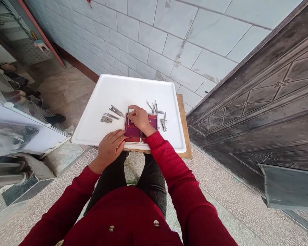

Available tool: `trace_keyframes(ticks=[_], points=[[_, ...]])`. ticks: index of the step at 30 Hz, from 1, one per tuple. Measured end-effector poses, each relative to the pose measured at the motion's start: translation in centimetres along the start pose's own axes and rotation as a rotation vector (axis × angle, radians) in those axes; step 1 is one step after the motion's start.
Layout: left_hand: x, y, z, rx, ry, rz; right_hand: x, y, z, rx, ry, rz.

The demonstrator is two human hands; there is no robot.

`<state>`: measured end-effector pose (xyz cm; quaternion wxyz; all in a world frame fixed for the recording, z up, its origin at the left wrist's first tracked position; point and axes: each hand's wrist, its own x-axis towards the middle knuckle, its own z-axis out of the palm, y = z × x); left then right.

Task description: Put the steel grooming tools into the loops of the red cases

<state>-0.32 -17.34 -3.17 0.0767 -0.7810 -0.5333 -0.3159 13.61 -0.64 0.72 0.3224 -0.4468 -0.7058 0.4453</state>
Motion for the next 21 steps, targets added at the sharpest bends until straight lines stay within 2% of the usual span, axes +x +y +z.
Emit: trace_keyframes(ticks=[15, 21], points=[[-0.02, 0.06, 0.02, 0.023, 0.011, 0.013, 0.06, 0.34, 0.54, -0.179, 0.036, -0.051], [-0.06, 0.08, -0.08, 0.015, 0.003, 0.009, -0.14, 0.33, 0.65, -0.335, 0.085, -0.11]])
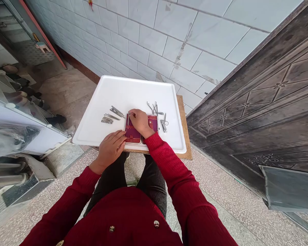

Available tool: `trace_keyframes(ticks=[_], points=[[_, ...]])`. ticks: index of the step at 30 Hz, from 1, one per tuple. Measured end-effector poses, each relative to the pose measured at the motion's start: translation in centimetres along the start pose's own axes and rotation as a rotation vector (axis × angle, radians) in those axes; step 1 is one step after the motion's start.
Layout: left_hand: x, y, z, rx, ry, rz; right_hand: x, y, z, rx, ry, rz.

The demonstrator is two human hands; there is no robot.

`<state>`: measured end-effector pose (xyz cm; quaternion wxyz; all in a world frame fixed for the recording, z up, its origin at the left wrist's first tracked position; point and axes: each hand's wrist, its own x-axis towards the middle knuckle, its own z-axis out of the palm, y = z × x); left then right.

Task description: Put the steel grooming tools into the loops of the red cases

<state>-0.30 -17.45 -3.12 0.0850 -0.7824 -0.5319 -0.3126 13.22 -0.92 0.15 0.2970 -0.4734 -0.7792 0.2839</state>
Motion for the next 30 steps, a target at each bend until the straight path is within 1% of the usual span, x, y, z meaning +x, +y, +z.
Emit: trace_keyframes(ticks=[7, 15, 30], points=[[0.0, 0.0, 0.0, -0.002, 0.002, -0.002, -0.3, -0.2, 0.1, -0.148, -0.012, -0.062], [-0.2, 0.0, 0.1, -0.014, 0.002, -0.008, -0.7, -0.5, 0.1, -0.194, -0.013, -0.074], [-0.1, 0.4, -0.3, 0.007, -0.003, -0.014, -1.5, -1.1, 0.2, -0.322, -0.006, -0.103]])
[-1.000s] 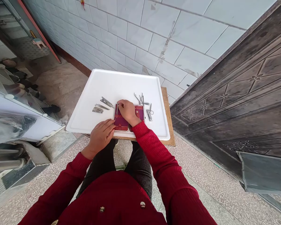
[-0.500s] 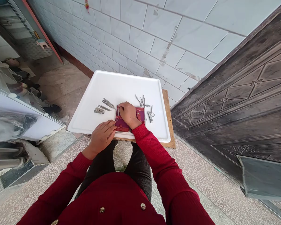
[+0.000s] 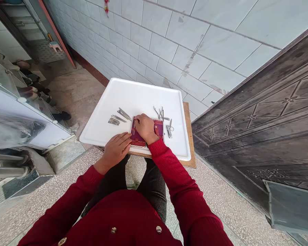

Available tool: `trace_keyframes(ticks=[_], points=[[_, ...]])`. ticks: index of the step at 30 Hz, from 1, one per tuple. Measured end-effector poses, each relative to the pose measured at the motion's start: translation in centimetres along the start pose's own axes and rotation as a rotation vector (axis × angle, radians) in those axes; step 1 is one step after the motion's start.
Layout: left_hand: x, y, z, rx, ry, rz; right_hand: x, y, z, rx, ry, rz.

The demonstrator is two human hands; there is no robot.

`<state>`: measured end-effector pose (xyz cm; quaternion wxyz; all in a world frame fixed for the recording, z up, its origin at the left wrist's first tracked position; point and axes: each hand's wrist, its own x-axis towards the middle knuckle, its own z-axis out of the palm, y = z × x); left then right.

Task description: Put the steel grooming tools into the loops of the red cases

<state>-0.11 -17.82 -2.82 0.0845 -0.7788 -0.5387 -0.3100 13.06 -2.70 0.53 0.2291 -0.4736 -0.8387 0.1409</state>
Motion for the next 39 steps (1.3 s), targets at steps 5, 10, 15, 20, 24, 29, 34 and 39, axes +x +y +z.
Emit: trace_keyframes(ticks=[5, 10, 15, 20, 24, 29, 34, 39], points=[[-0.2, -0.1, 0.1, 0.001, 0.009, 0.005, 0.0, 0.0, -0.1, -0.009, 0.009, -0.001], [-0.4, -0.2, 0.3, -0.009, -0.007, 0.009, 0.3, -0.9, -0.8, 0.028, -0.003, -0.074], [-0.5, -0.4, 0.7, -0.008, 0.012, 0.017, 1.0, -3.3, -1.7, -0.018, -0.151, -0.145], [-0.5, -0.4, 0.9, 0.041, 0.08, 0.041, 2.3, -5.5, -1.6, -0.127, -0.264, -0.177], [-0.6, -0.4, 1.1, 0.039, 0.065, 0.029, 2.9, -6.1, -0.8, -0.174, -0.283, -0.178], [-0.6, -0.4, 0.9, 0.051, 0.051, 0.036, 2.7, -4.9, 0.2, -0.121, -0.213, -0.118], [-0.4, -0.4, 0.6, 0.047, 0.032, 0.04, 2.9, -2.5, 0.4, -0.02, -0.055, -0.02], [-0.4, -0.5, 0.7, 0.035, 0.044, 0.05, 3.6, -0.7, 0.2, 0.025, 0.025, 0.055]])
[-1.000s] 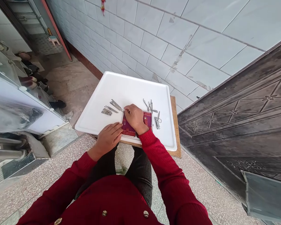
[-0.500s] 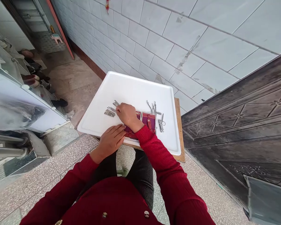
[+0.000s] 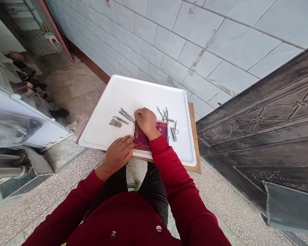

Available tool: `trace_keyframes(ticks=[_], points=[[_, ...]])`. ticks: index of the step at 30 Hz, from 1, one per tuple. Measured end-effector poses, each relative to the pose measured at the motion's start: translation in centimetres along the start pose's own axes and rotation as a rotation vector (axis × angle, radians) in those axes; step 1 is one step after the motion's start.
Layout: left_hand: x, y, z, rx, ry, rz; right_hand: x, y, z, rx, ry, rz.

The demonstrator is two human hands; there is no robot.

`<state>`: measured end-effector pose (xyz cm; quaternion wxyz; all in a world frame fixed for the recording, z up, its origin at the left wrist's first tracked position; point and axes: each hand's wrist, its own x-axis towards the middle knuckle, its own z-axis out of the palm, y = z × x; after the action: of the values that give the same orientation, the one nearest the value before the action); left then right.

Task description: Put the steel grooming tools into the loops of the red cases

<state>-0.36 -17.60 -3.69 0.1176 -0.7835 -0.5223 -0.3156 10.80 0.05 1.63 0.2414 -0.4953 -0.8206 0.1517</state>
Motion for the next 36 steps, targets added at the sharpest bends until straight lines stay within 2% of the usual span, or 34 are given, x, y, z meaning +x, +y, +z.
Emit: trace_keyframes(ticks=[21, 31, 36], points=[[0.1, -0.2, 0.2, -0.001, 0.024, 0.015, 0.6, 1.2, -0.4, 0.083, 0.057, 0.043], [-0.1, -0.2, 0.4, -0.061, -0.005, -0.018, 0.4, 0.5, -0.6, 0.044, -0.016, 0.038], [0.0, -0.2, 0.2, -0.016, 0.009, 0.005, 0.0, -0.5, -0.2, 0.064, -0.069, -0.017]])
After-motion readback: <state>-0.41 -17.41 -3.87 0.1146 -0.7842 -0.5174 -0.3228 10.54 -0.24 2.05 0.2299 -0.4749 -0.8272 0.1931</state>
